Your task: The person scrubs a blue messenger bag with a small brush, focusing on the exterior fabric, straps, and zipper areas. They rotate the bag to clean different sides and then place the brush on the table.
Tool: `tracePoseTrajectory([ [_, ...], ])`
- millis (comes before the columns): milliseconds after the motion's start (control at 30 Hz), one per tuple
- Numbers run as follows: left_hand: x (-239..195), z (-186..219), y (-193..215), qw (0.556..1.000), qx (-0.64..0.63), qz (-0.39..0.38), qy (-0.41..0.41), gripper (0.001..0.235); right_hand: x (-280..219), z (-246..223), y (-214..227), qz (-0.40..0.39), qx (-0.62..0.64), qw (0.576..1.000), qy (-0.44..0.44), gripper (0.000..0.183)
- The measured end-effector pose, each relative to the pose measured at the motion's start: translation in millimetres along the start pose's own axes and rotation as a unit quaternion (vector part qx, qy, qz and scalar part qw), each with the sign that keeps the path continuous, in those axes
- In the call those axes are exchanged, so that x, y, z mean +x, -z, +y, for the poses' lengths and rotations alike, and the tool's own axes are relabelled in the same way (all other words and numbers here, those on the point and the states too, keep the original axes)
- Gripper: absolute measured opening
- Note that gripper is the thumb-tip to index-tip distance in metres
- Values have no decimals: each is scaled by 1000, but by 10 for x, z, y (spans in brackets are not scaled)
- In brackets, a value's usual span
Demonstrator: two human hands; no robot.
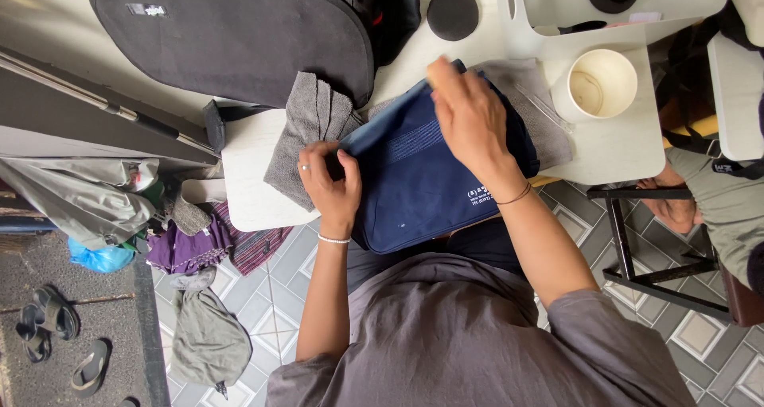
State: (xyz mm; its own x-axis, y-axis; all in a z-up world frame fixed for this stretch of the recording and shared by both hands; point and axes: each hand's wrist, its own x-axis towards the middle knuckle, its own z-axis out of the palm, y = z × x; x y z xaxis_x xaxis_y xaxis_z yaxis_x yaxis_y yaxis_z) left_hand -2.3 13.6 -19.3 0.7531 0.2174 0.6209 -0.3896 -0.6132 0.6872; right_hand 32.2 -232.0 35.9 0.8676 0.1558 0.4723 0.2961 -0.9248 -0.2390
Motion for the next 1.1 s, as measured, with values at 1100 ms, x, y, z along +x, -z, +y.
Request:
tracePoseTrajectory([
  [1100,-23,-293,-72,969,-172,26,176,24,157,-483,-240,-177,71,968,162,24],
])
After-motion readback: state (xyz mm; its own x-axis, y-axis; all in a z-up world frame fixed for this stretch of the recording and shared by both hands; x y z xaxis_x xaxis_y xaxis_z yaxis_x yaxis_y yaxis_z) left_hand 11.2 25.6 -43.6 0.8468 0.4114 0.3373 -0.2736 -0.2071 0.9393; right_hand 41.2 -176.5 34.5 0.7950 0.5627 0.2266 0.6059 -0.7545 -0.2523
